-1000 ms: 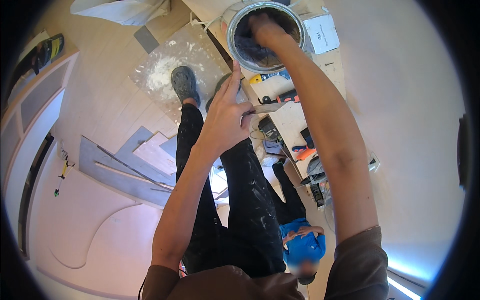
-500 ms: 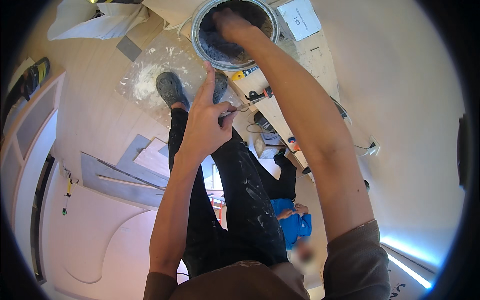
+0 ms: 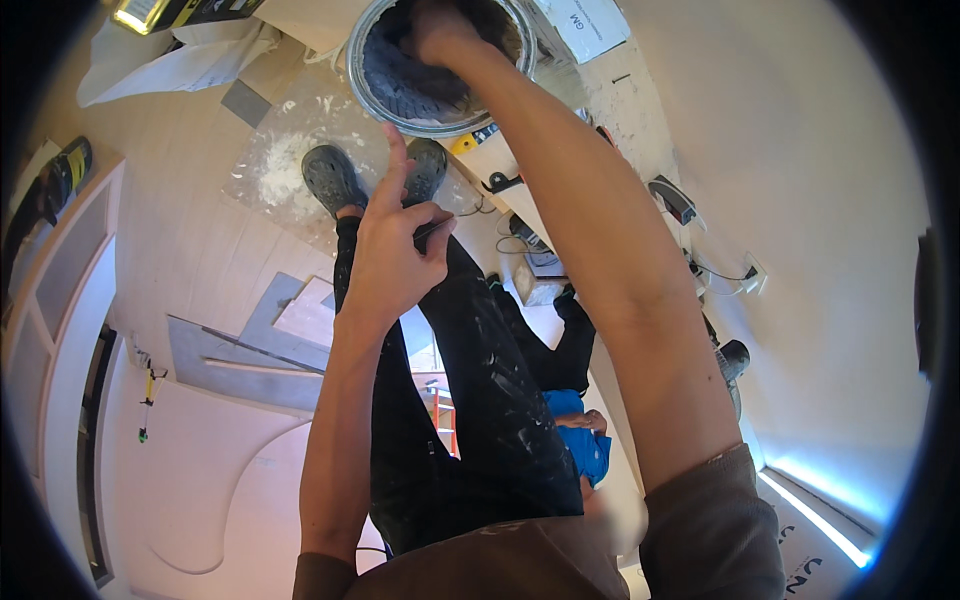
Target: The person scoops wall compound from a container with a putty knife and applies it to a vertical wooden panel, smoothing the surface. They repeat this process across different sections of the panel.
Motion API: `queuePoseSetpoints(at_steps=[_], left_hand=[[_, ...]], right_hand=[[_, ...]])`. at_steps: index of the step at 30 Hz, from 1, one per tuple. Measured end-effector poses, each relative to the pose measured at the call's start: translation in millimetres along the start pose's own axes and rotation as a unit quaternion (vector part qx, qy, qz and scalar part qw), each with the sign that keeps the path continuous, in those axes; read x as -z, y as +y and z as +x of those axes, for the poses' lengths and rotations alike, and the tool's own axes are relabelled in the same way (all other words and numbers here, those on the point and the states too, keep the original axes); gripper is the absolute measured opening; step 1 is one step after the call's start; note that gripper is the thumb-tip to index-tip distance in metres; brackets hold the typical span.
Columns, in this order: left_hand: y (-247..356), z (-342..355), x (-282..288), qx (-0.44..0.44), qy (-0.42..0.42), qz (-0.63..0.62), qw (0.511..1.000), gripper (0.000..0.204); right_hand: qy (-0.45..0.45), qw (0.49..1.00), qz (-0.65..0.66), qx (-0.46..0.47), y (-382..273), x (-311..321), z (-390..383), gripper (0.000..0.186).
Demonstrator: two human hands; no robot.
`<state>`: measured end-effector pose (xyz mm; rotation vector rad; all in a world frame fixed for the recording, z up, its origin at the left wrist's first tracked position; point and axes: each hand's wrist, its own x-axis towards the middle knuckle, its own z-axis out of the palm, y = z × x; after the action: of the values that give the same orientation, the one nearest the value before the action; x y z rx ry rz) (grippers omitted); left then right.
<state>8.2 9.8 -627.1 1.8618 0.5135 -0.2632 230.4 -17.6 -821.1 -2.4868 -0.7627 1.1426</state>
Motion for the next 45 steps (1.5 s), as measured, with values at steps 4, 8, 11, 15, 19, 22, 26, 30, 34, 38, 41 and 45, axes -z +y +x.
queuePoseSetpoints(at_steps=[4, 8, 11, 15, 19, 22, 26, 30, 34, 38, 41, 45], left_hand=[[-1.8, -0.6, -1.2, 0.02, 0.005, -0.001, 1.0, 0.011], [-1.0, 3.9, -1.1, -0.006, 0.001, 0.012, 1.0, 0.009], [-0.1, 4.4, -2.2, 0.0, -0.003, 0.01, 1.0, 0.008], [0.9, 3.0, -0.8, 0.009, -0.002, 0.009, 1.0, 0.008], [1.0, 3.1, -1.4, 0.018, -0.003, 0.002, 1.0, 0.008], [-0.1, 2.9, -2.9, 0.022, 0.0, -0.004, 1.0, 0.008], [1.2, 2.6, -0.9, 0.018, -0.003, -0.002, 1.0, 0.009], [0.4, 0.1, 3.1, 0.027, -0.006, -0.022, 0.999, 0.01], [6.7, -5.6, 13.7, 0.041, 0.006, -0.062, 0.997, 0.013], [-4.7, -21.0, 34.2, -0.005, 0.049, -0.054, 0.997, 0.025], [17.6, -33.2, 64.9, 0.23, 0.015, -0.076, 0.97, 0.034], [-15.0, -45.5, 72.7, 0.171, 0.137, -0.21, 0.953, 0.029]], right_hand=[[-0.021, 0.999, 0.032, 0.003, -15.0, -3.5, 1.7, 0.037], [-0.01, 0.997, 0.06, -0.039, -11.9, -4.7, 5.2, 0.038], [-0.035, 0.999, 0.041, -0.006, -2.4, -4.5, 14.0, 0.041], [-0.097, 0.995, -0.013, -0.002, -10.8, 13.7, 10.2, 0.04], [-0.127, 0.99, -0.058, 0.005, -14.3, 25.9, 9.2, 0.039], [-0.133, 0.989, -0.063, -0.009, -15.4, 28.1, 7.6, 0.038], [-0.12, 0.991, -0.038, -0.036, -8.4, 24.4, 12.3, 0.035], [-0.161, 0.982, -0.088, 0.033, -17.5, 37.1, 2.6, 0.036], [-0.153, 0.987, -0.022, 0.043, -27.4, 54.9, -18.4, 0.037], [-0.062, 0.997, -0.036, 0.03, -53.3, 88.1, -64.3, 0.035], [-0.006, 0.999, -0.007, 0.034, -56.3, 105.2, -96.6, 0.034], [0.031, 0.997, 0.041, 0.05, -66.8, 141.2, -143.5, 0.026]])
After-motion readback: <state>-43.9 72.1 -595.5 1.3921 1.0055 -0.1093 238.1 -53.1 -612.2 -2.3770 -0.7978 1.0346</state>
